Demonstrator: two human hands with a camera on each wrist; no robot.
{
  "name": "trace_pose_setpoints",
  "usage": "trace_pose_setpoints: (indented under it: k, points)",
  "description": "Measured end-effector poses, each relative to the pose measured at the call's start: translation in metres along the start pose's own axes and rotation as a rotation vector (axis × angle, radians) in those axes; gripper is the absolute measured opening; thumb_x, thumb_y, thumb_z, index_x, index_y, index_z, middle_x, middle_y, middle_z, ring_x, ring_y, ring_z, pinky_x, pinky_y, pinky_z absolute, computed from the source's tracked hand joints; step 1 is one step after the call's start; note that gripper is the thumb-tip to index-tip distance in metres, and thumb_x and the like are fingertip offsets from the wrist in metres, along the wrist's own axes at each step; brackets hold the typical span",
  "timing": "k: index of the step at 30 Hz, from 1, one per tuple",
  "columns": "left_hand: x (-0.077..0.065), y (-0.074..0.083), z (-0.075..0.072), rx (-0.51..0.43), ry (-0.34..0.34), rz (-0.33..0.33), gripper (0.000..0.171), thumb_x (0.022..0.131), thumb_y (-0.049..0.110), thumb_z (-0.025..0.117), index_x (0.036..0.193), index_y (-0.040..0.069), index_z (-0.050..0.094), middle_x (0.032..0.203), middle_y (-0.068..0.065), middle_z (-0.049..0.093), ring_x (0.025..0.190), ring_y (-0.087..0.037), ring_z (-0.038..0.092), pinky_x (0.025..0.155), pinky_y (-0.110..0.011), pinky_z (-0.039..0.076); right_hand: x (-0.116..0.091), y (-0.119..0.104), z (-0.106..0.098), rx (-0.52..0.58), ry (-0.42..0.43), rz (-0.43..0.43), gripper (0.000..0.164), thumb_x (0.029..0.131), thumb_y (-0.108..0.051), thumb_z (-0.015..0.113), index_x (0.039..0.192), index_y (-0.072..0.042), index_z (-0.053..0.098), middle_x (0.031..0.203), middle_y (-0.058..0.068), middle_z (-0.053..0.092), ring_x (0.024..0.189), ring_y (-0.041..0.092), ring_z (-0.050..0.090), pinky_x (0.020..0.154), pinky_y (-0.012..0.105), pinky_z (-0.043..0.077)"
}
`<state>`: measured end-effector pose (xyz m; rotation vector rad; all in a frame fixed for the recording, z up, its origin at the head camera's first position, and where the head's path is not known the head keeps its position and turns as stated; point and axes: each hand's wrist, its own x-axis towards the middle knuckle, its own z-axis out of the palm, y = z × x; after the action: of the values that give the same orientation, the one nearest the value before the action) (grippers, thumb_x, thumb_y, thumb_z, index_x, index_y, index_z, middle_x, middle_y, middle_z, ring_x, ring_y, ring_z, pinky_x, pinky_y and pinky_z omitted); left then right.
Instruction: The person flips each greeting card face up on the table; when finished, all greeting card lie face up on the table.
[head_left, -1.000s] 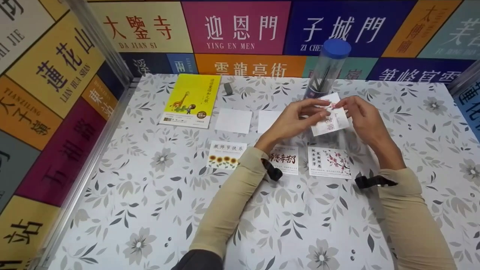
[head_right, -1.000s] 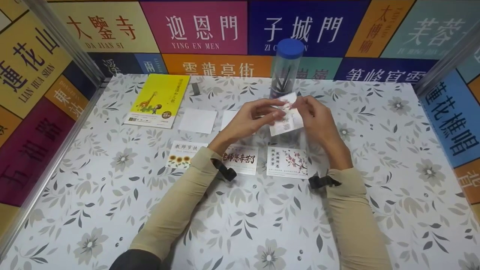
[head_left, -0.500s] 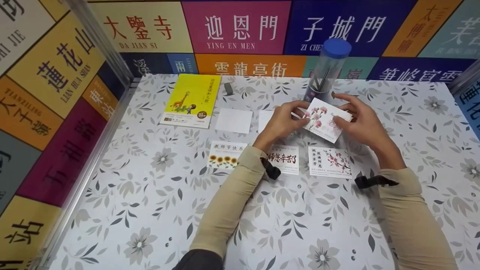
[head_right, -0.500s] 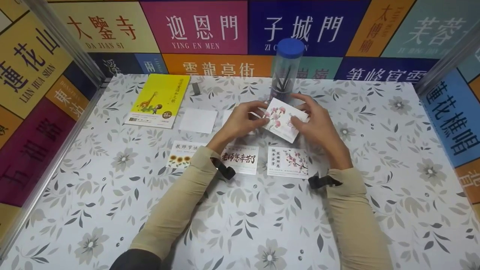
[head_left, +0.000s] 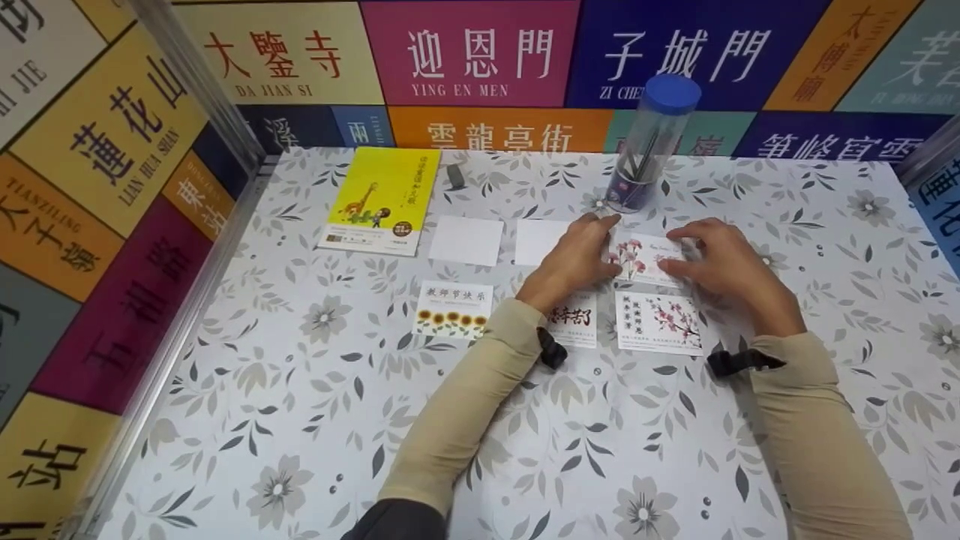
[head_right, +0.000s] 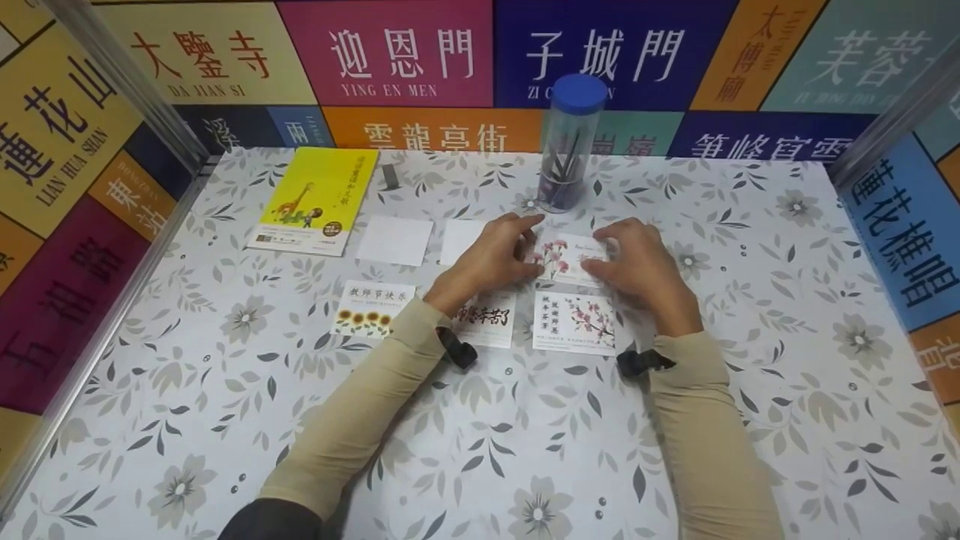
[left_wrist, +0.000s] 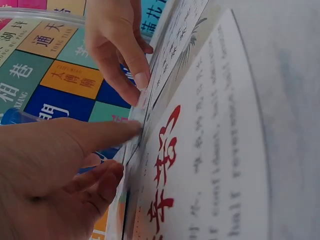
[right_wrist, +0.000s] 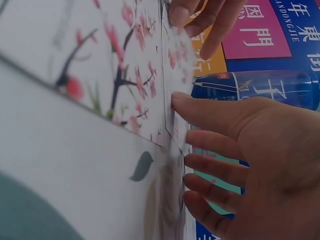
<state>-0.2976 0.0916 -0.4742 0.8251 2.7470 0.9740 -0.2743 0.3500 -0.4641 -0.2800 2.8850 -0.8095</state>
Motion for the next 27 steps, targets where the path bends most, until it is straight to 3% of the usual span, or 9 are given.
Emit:
trace_pose_setpoints:
  k: [4,7,11,18,24,27]
  points:
    - [-0.001,0.002,0.002,0.086,-0.044,0.077,0.046,0.096,0.017,0.081,0.141,0.011,0.073,0.125,-0.009,0.069,0.110,-0.018,0.061,0.097,-0.026,0.054,-0.001,0.003,-0.001,-0.004,-0.010,-0.002,0.059,0.099,-0.029,0.080,0.150,-0.004,0.063,0.157,0.032,0.050,0.141,0.056,0.044,0.120,0.072,0.033]
    - [-0.002,0.004,0.003,0.142,-0.074,0.114,0.035,0.100,0.019,0.077,0.135,0.015,0.078,0.126,-0.007,0.069,0.114,-0.020,0.061,0.100,-0.028,0.053,-0.002,0.004,0.000,-0.003,-0.007,-0.004,0.059,0.100,-0.029,0.078,0.151,-0.004,0.062,0.157,0.032,0.048,0.143,0.058,0.040,0.121,0.073,0.031]
    - [-0.004,0.006,0.003,0.193,-0.094,0.095,0.039,0.101,0.025,0.076,0.140,0.020,0.074,0.132,-0.005,0.065,0.120,-0.022,0.059,0.104,-0.031,0.052,-0.002,0.004,0.000,-0.014,-0.001,-0.010,0.060,0.102,-0.030,0.076,0.154,-0.006,0.058,0.158,0.033,0.047,0.142,0.059,0.038,0.119,0.074,0.031]
    - [-0.007,0.003,-0.001,0.202,-0.111,0.093,0.040,0.103,0.030,0.075,0.142,0.022,0.073,0.134,-0.003,0.064,0.122,-0.021,0.058,0.105,-0.030,0.050,-0.002,0.000,0.000,-0.034,-0.064,0.042,0.074,0.097,-0.050,0.079,0.158,-0.015,0.056,0.168,0.031,0.036,0.149,0.060,0.029,0.120,0.078,0.027]
    - [-0.011,-0.009,-0.019,0.123,-0.070,0.068,0.040,0.104,0.030,0.072,0.142,0.020,0.072,0.139,-0.003,0.065,0.130,-0.022,0.058,0.111,-0.032,0.050,-0.002,0.001,-0.001,-0.047,-0.077,0.050,0.076,0.098,-0.051,0.078,0.160,-0.014,0.054,0.168,0.033,0.034,0.149,0.062,0.028,0.119,0.079,0.026]
    - [-0.017,-0.020,-0.031,0.113,-0.034,0.053,0.039,0.104,0.030,0.072,0.142,0.019,0.072,0.141,-0.004,0.066,0.133,-0.023,0.058,0.116,-0.033,0.048,-0.001,-0.001,-0.002,-0.025,-0.030,0.015,0.069,0.101,-0.042,0.077,0.157,-0.009,0.056,0.163,0.034,0.040,0.146,0.060,0.035,0.118,0.076,0.030]
